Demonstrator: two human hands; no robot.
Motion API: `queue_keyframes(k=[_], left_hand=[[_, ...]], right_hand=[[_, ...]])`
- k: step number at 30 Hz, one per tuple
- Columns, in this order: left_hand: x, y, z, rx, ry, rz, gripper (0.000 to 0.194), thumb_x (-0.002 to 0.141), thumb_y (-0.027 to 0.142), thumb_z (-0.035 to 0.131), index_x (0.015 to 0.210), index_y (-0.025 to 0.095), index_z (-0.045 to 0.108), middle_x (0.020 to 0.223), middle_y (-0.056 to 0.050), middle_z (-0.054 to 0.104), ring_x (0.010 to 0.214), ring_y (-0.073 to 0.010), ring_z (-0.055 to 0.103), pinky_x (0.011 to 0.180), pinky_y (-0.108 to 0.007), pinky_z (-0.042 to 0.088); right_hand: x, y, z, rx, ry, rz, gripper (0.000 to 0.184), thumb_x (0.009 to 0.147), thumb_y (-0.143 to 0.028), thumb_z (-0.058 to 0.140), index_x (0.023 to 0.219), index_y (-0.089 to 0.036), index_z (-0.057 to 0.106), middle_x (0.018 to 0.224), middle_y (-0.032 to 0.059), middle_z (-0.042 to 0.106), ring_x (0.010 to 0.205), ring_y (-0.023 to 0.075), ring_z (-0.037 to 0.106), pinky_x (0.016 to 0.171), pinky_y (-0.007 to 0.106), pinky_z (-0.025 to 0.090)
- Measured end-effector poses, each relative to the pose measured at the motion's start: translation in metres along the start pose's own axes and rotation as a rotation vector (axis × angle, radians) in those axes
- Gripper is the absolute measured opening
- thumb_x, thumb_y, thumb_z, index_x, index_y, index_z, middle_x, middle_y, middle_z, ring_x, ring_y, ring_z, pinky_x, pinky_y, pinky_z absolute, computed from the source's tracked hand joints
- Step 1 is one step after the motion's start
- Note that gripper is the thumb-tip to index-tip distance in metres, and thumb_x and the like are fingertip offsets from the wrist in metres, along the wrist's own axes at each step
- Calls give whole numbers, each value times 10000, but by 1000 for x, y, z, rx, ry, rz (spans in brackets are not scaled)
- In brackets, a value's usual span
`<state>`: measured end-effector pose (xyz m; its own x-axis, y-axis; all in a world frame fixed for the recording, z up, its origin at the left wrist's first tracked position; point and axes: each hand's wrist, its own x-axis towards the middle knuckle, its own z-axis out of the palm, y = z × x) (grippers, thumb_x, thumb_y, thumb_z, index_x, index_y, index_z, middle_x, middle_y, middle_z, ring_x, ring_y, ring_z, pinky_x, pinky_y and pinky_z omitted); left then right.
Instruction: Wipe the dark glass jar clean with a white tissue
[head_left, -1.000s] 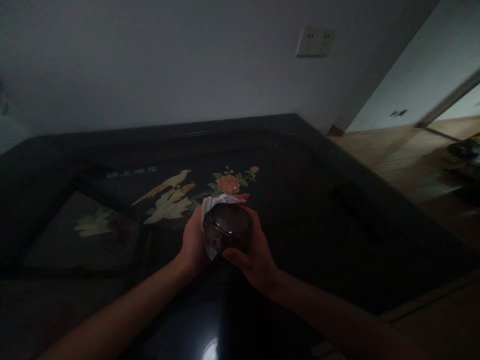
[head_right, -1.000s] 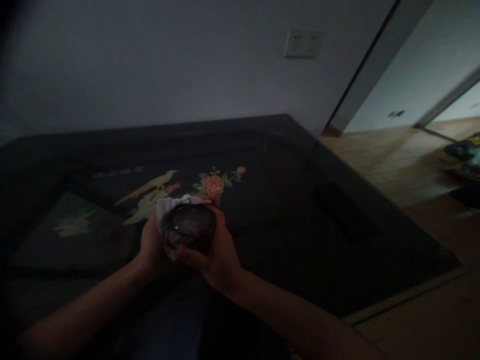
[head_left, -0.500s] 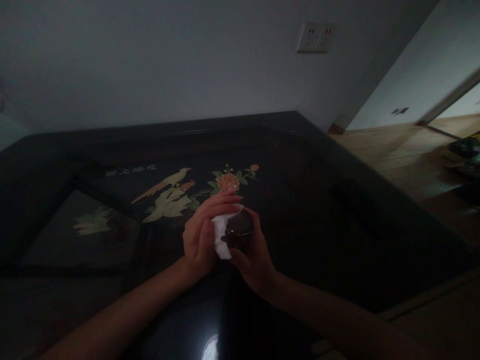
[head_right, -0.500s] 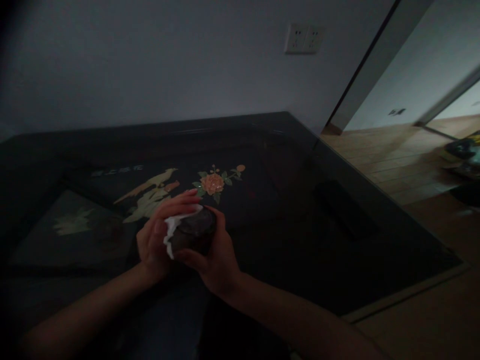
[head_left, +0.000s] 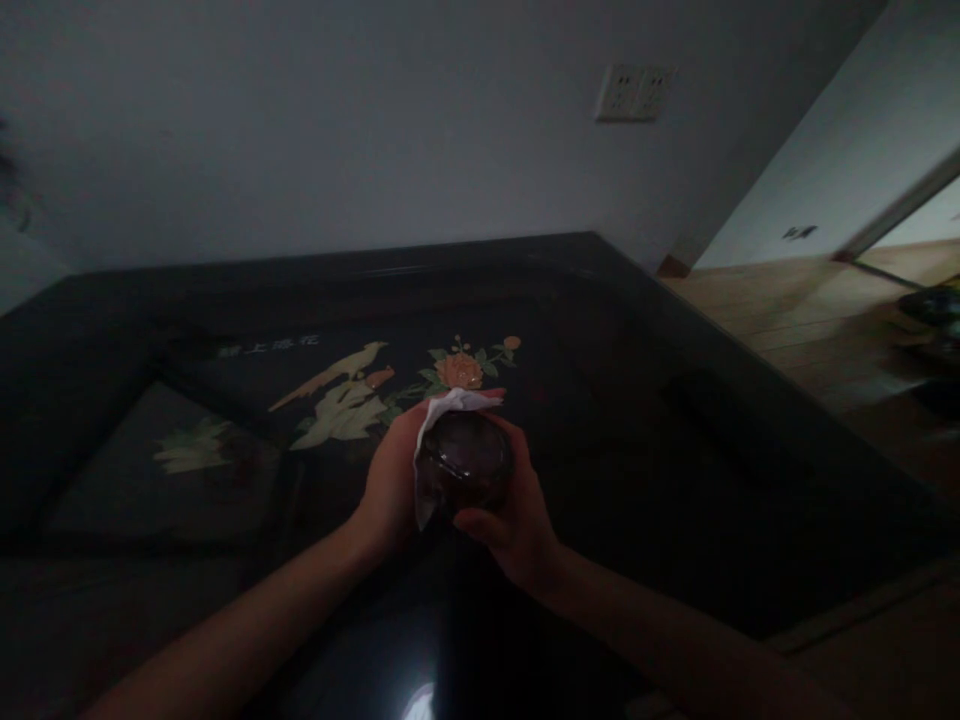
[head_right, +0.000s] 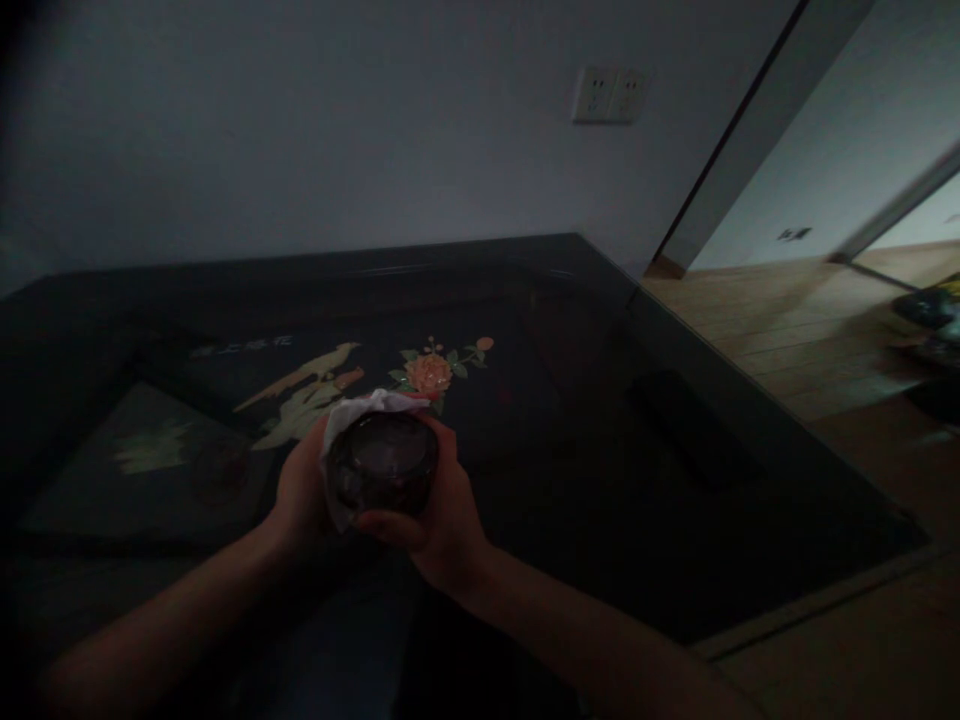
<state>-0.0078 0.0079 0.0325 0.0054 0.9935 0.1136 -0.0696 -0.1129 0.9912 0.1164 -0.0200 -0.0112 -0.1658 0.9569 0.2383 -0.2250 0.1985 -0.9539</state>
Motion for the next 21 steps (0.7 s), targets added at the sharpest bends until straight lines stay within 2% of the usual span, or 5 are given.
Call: queue_keyframes(k=[6,9,12,16,21], left_hand=[[-12,-4,0,319,-57,490,423,951,460,362,1032,205,690,1200,-85,668,1239,-255,530,1096,-445,353],[-12,-6,0,379,-74,570,424,938,488,380,997,213,697,1151,-81,691,1226,-257,543,1106,-461,337],[-9,-6,1,274,-43,444,417,944,437,366,960,199,708,1152,-88,691,1193,-259,565,1075,-442,377],[-2,0,2,100,-25,97,375,901,352,395,894,180,729,1073,-90,720,1091,-267,621,965,-401,474],[8,7,2,-199,-169,-244,351,798,403,470,803,172,734,893,-96,744,992,-287,662,859,-394,531]], right_hand=[[1,-2,3,89,30,66,719,673,-638,714,1205,-258,414,1122,69,621,996,234,624,850,369,528],[1,-1,3,53,36,82,715,676,-636,712,1209,-264,413,1107,62,623,964,228,628,827,367,532],[-1,1,2,33,28,53,739,675,-609,730,1238,-260,402,1135,80,613,1000,241,622,864,387,518],[-2,7,-2,-53,15,28,816,655,-579,765,1290,-247,375,1207,114,579,1094,266,591,940,416,482],[-1,6,-4,-167,-1,-31,901,599,-598,792,1304,-227,372,1238,137,555,1147,300,560,996,453,450]])
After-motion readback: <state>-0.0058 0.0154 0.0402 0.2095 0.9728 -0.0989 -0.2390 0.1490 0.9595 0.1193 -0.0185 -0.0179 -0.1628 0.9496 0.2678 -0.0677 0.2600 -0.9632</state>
